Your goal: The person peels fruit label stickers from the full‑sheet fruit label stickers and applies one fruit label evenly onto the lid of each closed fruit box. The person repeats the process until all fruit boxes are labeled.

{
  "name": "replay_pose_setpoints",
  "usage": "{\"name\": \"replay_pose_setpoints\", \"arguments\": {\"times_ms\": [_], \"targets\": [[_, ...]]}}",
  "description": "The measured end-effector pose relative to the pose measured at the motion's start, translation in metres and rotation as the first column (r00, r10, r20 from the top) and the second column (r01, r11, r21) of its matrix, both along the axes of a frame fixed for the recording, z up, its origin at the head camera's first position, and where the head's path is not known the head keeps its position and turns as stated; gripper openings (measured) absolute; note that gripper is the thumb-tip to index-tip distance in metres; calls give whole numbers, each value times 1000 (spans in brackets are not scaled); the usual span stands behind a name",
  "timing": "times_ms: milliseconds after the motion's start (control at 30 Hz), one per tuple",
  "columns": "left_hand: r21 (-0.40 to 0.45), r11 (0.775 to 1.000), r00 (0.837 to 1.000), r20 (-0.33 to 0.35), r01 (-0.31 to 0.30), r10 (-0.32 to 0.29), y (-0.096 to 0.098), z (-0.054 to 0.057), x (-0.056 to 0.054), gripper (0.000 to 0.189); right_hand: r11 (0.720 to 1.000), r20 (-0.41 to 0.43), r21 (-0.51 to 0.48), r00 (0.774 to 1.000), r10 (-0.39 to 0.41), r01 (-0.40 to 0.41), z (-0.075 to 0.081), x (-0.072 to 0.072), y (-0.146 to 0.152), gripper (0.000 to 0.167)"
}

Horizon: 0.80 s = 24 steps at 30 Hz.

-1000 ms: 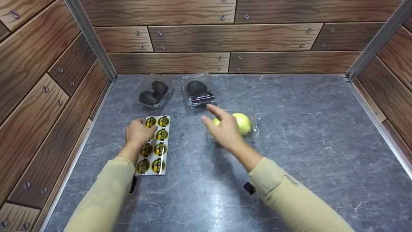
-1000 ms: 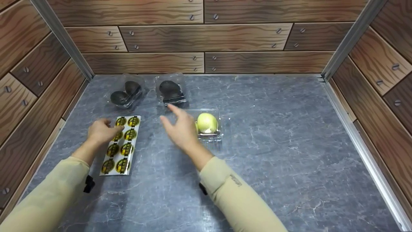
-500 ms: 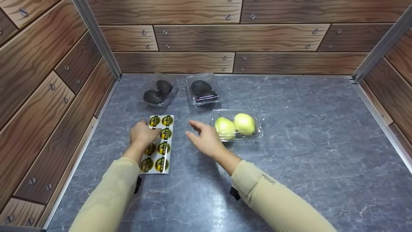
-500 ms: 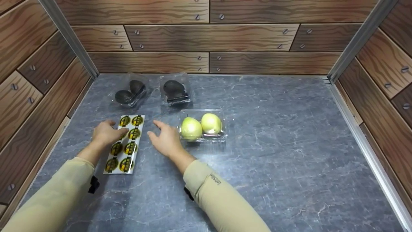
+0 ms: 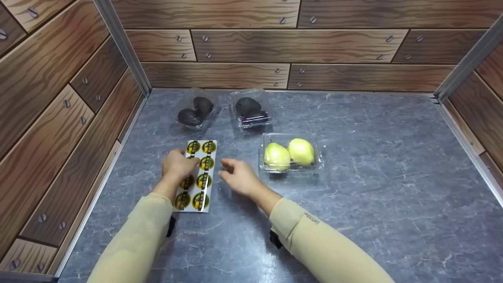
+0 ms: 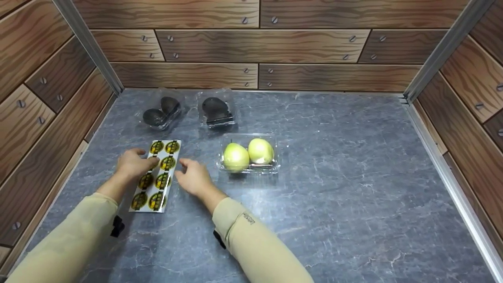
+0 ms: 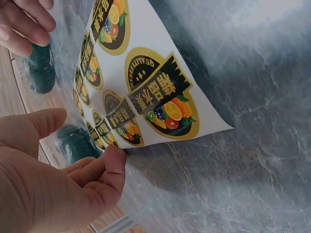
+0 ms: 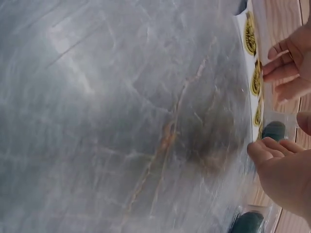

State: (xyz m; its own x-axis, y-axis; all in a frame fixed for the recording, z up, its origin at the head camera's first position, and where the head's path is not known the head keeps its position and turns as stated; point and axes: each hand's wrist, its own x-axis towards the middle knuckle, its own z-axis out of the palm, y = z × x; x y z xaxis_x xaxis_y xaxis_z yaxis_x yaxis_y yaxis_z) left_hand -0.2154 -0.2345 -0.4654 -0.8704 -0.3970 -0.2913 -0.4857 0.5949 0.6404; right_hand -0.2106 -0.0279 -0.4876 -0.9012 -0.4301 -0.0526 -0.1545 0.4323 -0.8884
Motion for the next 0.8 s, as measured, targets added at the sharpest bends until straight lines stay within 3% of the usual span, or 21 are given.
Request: {"name": "replay_pose_setpoints", "arguments": {"times_ms": [233, 433, 567, 667, 800], "targets": [[2, 1000, 999, -31, 21, -21, 2, -6, -6, 65, 972, -148, 200, 977, 155, -124, -7, 5, -4, 48], [-32, 999, 997, -62, 37, -39, -4, -30, -23, 68, 923, -244, 346, 935, 259, -166, -12, 6, -2, 49], [-2, 999, 998, -47, 36, -36, 4, -18, -17, 69, 907, -247, 383, 927, 282, -174, -14, 5, 0, 48], [44, 998, 999, -39, 36, -34, 12, -3, -7, 68, 909, -236, 379, 932, 273, -171, -15, 5, 2, 46], [42, 998, 997, -64, 38, -35, 19, -1, -6, 66, 922, -225, 352, 942, 250, -161, -14, 4, 4, 45]]}}
